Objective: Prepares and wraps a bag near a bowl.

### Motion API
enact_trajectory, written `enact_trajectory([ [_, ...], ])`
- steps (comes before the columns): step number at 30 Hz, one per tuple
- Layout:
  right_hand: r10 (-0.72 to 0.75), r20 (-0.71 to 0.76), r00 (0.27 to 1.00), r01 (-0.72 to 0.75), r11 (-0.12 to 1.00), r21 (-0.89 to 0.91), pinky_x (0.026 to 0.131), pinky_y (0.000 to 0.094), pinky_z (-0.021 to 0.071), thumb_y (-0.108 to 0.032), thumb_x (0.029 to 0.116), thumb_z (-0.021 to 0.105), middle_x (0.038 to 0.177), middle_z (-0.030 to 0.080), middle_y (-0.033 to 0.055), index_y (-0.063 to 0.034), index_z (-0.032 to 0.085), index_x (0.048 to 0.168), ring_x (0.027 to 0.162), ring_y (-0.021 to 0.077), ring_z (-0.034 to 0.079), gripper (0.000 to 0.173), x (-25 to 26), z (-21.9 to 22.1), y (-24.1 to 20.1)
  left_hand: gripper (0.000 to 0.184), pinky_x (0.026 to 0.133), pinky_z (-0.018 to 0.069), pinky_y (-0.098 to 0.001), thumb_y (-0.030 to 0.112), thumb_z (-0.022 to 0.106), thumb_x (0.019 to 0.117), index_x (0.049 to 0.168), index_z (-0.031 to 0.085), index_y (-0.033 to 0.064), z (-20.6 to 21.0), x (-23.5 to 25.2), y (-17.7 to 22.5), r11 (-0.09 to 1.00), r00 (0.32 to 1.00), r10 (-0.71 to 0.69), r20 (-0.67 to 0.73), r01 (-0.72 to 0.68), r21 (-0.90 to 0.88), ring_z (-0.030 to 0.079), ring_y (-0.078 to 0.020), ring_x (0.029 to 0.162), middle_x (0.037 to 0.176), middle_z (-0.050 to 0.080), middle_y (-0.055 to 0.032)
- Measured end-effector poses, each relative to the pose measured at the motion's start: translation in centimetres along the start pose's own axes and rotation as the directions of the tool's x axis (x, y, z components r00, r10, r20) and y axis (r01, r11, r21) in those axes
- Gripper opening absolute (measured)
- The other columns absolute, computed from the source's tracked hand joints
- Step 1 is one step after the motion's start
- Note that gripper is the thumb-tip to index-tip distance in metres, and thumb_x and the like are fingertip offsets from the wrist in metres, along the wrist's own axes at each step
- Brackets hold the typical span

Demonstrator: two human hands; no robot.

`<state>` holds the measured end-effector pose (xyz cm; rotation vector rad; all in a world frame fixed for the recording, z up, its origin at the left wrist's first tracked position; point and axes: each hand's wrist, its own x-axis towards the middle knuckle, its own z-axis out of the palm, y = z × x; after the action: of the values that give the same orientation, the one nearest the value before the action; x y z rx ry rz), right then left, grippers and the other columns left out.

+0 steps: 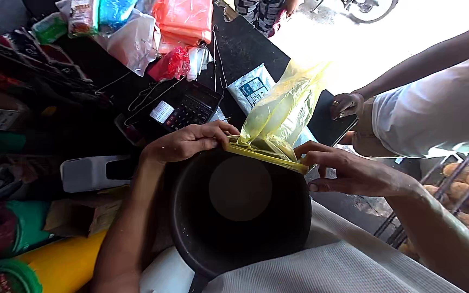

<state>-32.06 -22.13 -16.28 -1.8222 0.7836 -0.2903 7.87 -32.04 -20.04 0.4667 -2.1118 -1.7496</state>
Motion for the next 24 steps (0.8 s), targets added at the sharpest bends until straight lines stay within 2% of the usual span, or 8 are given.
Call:
enact_trajectory([
  [4,0.133,-0.009,0.991,-0.131,0.984,0.124,0.075,0.0236,0.0586,-0.036,0.0958,0.072,0.127,0.057,0.0057,-0.0085,0.056,0.127,0.104,0.0086,0.064,0.044,0.3,2.5,-0.8,0.035,0.108,0.0504,-0.0319,0.01,0.041,0.1051,0.117,0.074,0.0124,-1.2,-0.9,1.8,0.978,0.997,-0.051,0.055,0.038,0.207,0.059,-0.0158,0.126,0.132,0.064,-0.0026],
  [6,0.206,-0.116,0.972,-0.182,0.965,0.191,0.079,0.0274,0.0622,-0.023,0.0935,0.074,0.126,0.055,0.0076,-0.0074,0.052,0.127,0.101,0.0104,0.066,0.043,0.6,4.8,-1.4,0.035,0.106,0.0516,-0.0313,0.007,0.04,0.1046,0.116,0.073,0.0109,-1.8,-0.9,1.2,0.972,0.995,0.0,0.103,-0.024,0.233,0.06,-0.0149,0.123,0.128,0.066,-0.0035],
  [8,0.244,-0.253,0.936,-0.211,0.966,0.152,0.074,0.0221,0.06,-0.012,0.0928,0.068,0.127,0.055,0.0074,-0.0067,0.052,0.125,0.091,0.0052,0.065,0.037,0.7,6.7,-2.1,0.034,0.104,0.0525,-0.0302,0.007,0.04,0.1043,0.116,0.072,0.012,-1.7,-0.7,0.5,0.952,0.988,0.088,0.126,-0.121,0.282,0.06,-0.014,0.122,0.126,0.065,-0.0035],
  [12,0.195,-0.447,0.873,-0.175,0.981,0.087,0.072,0.0179,0.0559,-0.007,0.0933,0.059,0.12,0.059,0.0052,-0.006,0.059,0.121,0.089,0.0017,0.062,0.028,0.9,7.7,-1.5,0.034,0.096,0.0577,-0.0291,0.014,0.045,0.1052,0.124,0.07,0.0274,-1.6,-1.1,-0.6,0.84,0.983,0.145,0.114,-0.183,0.51,0.061,-0.0099,0.121,0.132,0.061,0.0027],
  [14,0.16,-0.507,0.847,-0.117,0.986,0.116,0.075,0.0208,0.0568,-0.008,0.0944,0.057,0.122,0.062,0.002,-0.01,0.061,0.12,0.093,0.003,0.064,0.026,1.0,7.0,-0.1,0.037,0.085,0.0608,-0.0357,0.019,0.046,0.105,0.135,0.062,0.0346,-1.6,-1.2,-1.0,0.759,0.986,0.127,0.111,-0.169,0.629,0.065,-0.0114,0.115,0.137,0.059,0.0054],
  [16,0.129,-0.528,0.839,-0.045,0.985,0.169,0.084,0.0264,0.0585,-0.009,0.0954,0.056,0.124,0.063,0.0013,-0.0125,0.061,0.12,0.103,0.0078,0.065,0.025,1.1,6.4,1.0,0.035,0.076,0.0611,-0.0406,0.022,0.042,0.1079,0.139,0.057,0.0314,-1.6,-0.6,-1.9,0.682,0.973,0.191,0.128,-0.225,0.696,0.068,-0.0166,0.106,0.134,0.06,0.0012],
  [20,0.157,-0.553,0.819,-0.012,0.966,0.257,0.087,0.029,0.0583,-0.009,0.0956,0.055,0.121,0.065,0.0022,-0.0126,0.062,0.117,0.106,0.0109,0.065,0.023,1.6,6.5,1.2,0.026,0.078,0.0584,-0.0332,0.017,0.048,0.1056,0.122,0.068,0.0164,-1.0,0.9,-4.3,0.751,0.913,0.403,0.062,-0.369,0.547,0.068,-0.0129,0.096,0.11,0.069,-0.0015],
  [24,0.196,-0.559,0.806,0.007,0.941,0.339,0.086,0.0293,0.0588,-0.005,0.0956,0.055,0.116,0.067,0.0028,-0.0087,0.061,0.119,0.103,0.0106,0.066,0.025,2.2,6.5,0.9,0.023,0.09,0.0552,-0.03,0.018,0.055,0.1007,0.117,0.066,0.0077,-1.1,1.3,-6.2,0.851,0.897,0.441,0.023,-0.426,0.307,0.064,-0.0114,0.103,0.109,0.068,-0.0032],
])
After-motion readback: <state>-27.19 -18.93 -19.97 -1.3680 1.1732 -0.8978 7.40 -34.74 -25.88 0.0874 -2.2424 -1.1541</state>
